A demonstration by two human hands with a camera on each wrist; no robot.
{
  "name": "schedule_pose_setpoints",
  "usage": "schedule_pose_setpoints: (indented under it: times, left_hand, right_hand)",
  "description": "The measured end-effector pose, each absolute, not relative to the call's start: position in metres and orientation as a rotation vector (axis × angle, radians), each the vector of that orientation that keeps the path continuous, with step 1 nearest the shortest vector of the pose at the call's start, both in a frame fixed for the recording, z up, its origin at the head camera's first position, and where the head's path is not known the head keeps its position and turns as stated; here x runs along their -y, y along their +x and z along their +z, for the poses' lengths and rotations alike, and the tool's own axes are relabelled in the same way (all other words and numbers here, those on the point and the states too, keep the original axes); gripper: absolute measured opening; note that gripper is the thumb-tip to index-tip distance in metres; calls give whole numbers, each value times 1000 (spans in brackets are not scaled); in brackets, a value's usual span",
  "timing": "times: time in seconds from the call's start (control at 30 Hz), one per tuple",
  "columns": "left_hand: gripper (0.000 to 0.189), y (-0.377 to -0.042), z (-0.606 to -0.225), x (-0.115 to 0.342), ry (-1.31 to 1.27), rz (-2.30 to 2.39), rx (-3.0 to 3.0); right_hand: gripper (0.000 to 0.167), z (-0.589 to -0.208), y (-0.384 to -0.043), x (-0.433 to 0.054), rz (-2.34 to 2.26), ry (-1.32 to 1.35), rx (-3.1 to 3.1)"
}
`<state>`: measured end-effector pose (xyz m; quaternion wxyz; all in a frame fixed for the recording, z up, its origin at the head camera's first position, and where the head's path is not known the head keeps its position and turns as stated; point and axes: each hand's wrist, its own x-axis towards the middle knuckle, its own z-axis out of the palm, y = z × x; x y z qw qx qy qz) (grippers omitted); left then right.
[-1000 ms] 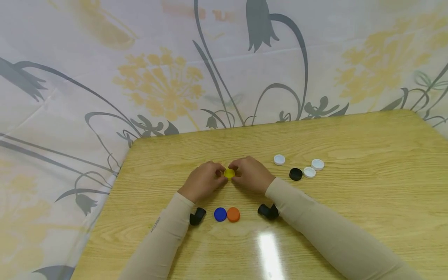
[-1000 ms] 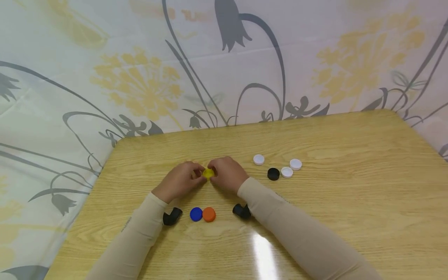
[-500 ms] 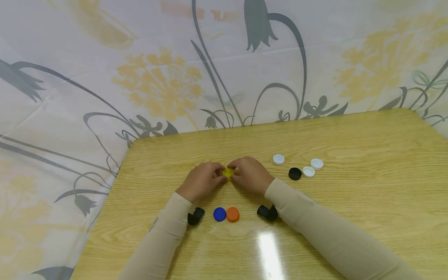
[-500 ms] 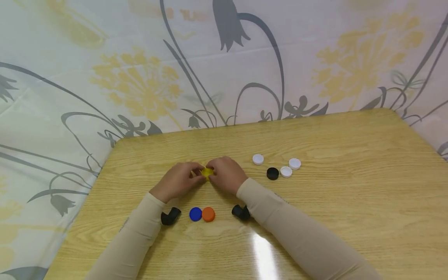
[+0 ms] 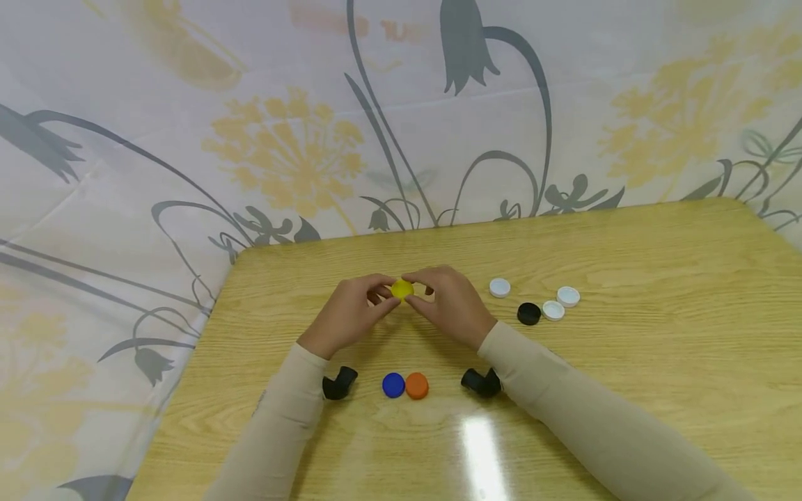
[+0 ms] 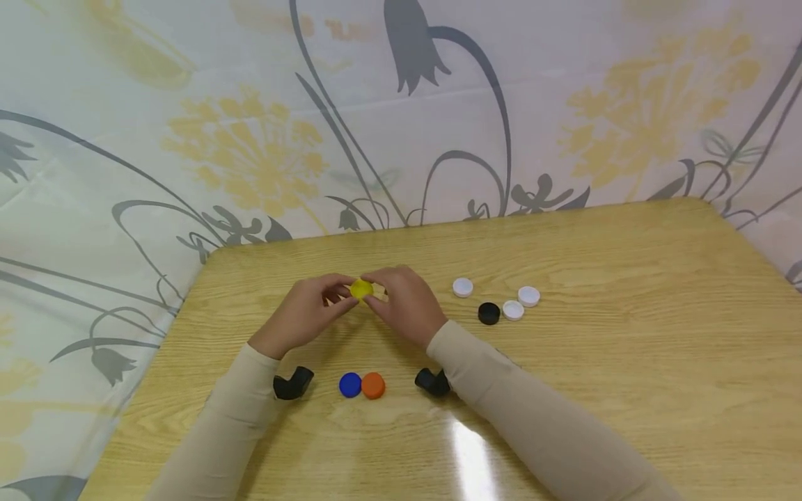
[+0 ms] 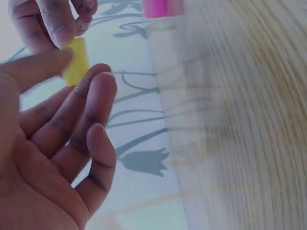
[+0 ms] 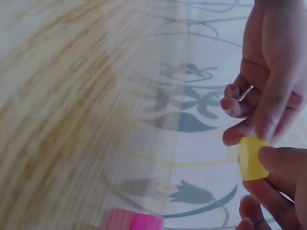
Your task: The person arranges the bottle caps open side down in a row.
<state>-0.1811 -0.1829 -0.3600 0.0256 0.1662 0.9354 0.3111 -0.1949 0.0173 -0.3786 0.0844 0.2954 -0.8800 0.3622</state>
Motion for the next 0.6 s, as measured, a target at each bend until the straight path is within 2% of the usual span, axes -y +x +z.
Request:
schedule_pose_setpoints:
  times: [0.6]
  left_hand:
    - [33,-184,-357,188,356,1396,-2632]
  right_hand:
    - [35,-373,-194,-21,1198,901,2535]
